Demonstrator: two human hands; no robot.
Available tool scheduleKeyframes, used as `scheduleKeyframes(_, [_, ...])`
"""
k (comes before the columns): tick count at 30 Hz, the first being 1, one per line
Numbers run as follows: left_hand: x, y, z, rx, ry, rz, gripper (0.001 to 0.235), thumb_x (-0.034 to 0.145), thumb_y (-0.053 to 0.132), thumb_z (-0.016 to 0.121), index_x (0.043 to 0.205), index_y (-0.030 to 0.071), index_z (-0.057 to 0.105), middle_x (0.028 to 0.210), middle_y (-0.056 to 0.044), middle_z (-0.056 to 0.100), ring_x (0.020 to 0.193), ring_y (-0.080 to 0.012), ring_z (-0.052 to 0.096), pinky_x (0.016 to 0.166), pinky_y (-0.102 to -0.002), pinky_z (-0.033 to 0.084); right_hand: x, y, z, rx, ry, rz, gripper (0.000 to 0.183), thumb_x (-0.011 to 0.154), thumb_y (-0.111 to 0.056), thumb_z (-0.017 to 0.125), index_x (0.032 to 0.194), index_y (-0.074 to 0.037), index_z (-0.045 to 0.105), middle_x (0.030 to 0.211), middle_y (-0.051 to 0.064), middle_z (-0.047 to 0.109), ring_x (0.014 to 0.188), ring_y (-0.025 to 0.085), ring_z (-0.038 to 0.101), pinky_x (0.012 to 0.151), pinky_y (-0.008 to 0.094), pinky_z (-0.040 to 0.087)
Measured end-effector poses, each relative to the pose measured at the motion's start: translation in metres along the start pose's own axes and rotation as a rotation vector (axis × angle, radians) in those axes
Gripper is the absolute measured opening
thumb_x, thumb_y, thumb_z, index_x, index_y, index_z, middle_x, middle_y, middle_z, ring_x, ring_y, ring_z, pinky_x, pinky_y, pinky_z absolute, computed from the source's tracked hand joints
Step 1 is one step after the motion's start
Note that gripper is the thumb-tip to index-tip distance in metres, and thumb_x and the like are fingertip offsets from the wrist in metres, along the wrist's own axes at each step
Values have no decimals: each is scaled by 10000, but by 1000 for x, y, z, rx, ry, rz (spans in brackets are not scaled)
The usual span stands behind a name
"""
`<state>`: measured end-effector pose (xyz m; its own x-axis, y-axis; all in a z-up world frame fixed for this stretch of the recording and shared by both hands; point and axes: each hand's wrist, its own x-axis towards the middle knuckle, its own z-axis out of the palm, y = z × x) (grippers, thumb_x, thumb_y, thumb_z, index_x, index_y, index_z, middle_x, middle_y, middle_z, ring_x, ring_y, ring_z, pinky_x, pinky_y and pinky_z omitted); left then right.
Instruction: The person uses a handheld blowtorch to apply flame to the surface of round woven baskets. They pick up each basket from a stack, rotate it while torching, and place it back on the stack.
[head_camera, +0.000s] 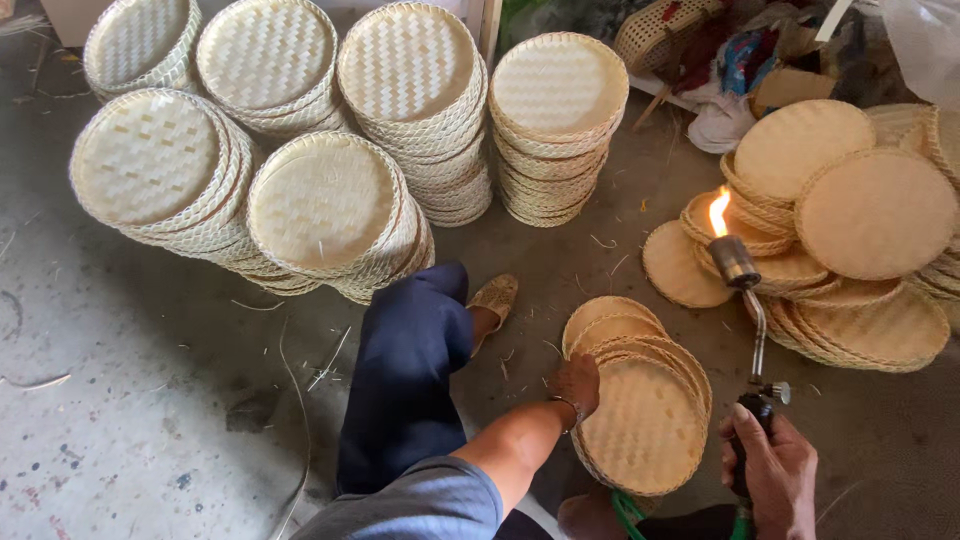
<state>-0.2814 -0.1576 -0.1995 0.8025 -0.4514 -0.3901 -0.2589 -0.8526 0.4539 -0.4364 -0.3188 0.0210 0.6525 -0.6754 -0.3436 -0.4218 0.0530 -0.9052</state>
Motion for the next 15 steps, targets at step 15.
scheduleKeyframes(15, [51, -42, 11, -116, 164, -60, 284, 1012, 217, 520, 1258, 76, 512, 1239, -235, 555, 1057, -444, 624, 860, -549, 518, -18, -22, 4, -61, 17, -3, 268, 998, -226, 657, 892, 20, 635, 639, 79, 582, 509, 155, 537, 433, 336, 432])
